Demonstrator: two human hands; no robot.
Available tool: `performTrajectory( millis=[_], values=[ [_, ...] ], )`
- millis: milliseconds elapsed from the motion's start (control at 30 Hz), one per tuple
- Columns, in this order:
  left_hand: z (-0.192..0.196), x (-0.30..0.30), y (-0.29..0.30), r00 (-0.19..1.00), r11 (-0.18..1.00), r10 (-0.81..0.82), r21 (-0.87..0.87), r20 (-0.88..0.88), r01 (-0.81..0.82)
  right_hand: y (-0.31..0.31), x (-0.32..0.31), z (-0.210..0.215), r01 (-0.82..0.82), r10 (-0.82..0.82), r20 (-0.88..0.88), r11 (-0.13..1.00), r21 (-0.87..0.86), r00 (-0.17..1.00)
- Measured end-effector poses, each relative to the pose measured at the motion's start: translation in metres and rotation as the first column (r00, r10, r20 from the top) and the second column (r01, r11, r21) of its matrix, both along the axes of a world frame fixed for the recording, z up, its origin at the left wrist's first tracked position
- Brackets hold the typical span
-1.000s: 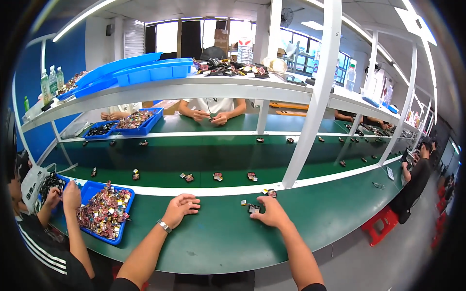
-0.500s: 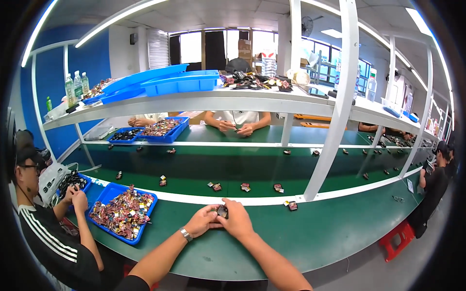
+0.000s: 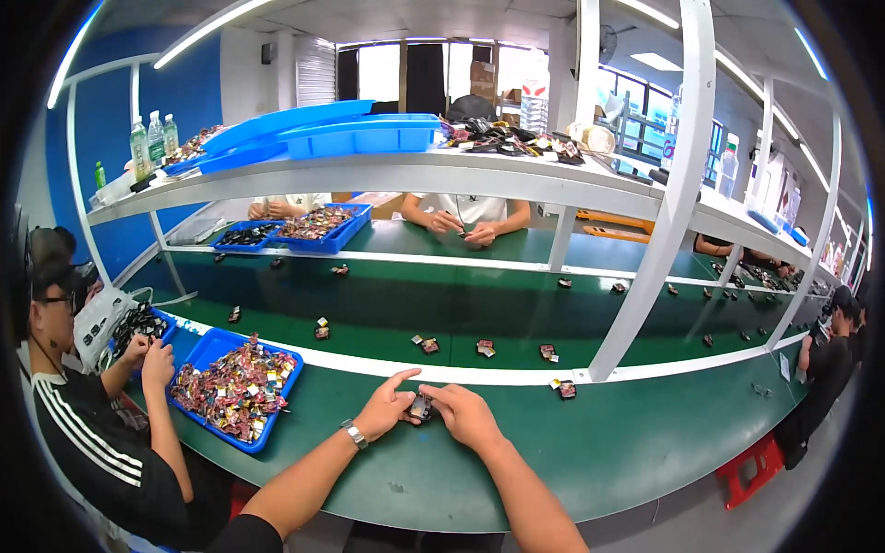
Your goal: Picking small components from a tray and placing them onto a moving conveyor belt in a factory setting.
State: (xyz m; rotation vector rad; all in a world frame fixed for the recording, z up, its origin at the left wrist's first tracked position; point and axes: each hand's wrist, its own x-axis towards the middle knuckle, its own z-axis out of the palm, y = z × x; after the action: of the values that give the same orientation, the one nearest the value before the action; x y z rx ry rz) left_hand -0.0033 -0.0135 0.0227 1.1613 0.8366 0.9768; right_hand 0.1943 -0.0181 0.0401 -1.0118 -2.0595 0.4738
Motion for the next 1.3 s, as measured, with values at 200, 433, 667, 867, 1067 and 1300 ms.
performTrajectory(
  millis=[200, 433, 667, 867, 1067, 1300],
  values=[
    [-0.007, 0.001, 0.003, 0.986, 0.989, -0.003, 0.145, -0.168, 0.028, 0.0, 0.007, 0.007, -0.065, 0.059, 0.041, 0.986, 0.151, 0.997],
    [-0.009, 0.003, 0.004, 0.992, 0.998, 0.022, 0.065, -0.121, -0.014, -0.005, -0.002, 0.006, -0.073, 0.047, 0.162, 0.985, 0.156, 0.986],
    [-0.007, 0.001, 0.004, 0.999, 0.998, -0.007, 0.059, -0.047, 0.009, 0.004, -0.001, -0.003, -0.193, 0.142, 0.198, 0.943, 0.271, 0.97],
    [-0.014, -0.001, 0.006, 0.999, 0.997, 0.019, 0.081, -0.036, -0.016, -0.001, -0.006, -0.009, -0.143, 0.123, 0.129, 0.977, 0.159, 0.984],
    [-0.012, 0.003, 0.005, 1.0, 0.999, 0.013, 0.034, 0.028, -0.014, -0.004, -0.005, -0.006, -0.084, 0.074, 0.146, 0.994, 0.068, 0.987],
    [-0.011, 0.003, 0.004, 0.999, 0.999, 0.017, 0.039, -0.029, -0.016, -0.002, -0.01, -0.009, -0.002, -0.005, 0.123, 0.998, 0.055, 0.992]
  ],
)
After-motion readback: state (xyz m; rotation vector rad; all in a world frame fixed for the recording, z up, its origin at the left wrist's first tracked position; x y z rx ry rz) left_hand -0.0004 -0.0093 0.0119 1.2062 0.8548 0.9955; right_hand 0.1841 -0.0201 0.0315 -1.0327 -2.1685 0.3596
